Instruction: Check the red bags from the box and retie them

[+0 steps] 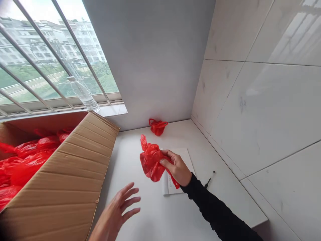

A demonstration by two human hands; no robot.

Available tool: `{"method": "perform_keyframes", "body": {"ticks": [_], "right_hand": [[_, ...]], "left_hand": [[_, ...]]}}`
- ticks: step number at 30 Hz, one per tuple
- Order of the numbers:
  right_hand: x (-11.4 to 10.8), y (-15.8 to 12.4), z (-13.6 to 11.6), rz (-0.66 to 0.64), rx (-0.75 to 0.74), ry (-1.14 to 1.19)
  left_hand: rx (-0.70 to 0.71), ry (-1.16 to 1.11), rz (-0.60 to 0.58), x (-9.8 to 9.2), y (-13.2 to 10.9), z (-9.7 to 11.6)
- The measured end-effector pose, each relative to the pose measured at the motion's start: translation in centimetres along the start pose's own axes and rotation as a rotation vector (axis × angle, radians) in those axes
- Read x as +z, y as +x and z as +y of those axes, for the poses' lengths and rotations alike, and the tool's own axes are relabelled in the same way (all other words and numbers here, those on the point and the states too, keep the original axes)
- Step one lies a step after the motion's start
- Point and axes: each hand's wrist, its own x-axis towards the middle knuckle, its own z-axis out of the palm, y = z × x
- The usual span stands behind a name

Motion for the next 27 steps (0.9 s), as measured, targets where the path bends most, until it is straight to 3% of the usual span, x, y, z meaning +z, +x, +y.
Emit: {"method": "perform_keyframes", "body": {"ticks": [3, 6, 10, 13, 16, 22, 27], "right_hand": [[1.4, -3.9, 0.4, -0.173, 0.119, -0.008], [1.4, -5.7, 1.5, -0.204, 0.208, -0.018], [1.4, -6.2, 3.2, -0.065, 0.208, -0.189], [2.2, -6.2, 4.0, -0.153, 0.18, -0.202], [2.9, -6.3, 4.6, -0.143, 0.162, -0.134], [3.2, -6.9, 5.2, -0.184, 0.186, -0.089], [3.3, -7.0, 5.6, -0.183, 0.16, -0.089]], "left_hand": [[-0.115, -0.236, -0.126, 2.5, 0.6, -1.9], [-0.086, -0.313, -0.091, 3.6, 0.2, -3.6], [-0.068, -0.223, -0.008, 2.5, -0.8, -5.6], [-0.051, -0.146, 0.018, 1.5, -1.2, -6.4], [-0.04, -0.099, 0.061, 1.1, -1.4, -6.7], [0.002, -0.063, 0.051, 1.1, -1.5, -6.4], [-0.059, -0.039, 0.086, 1.5, -1.6, -6.3]]}}
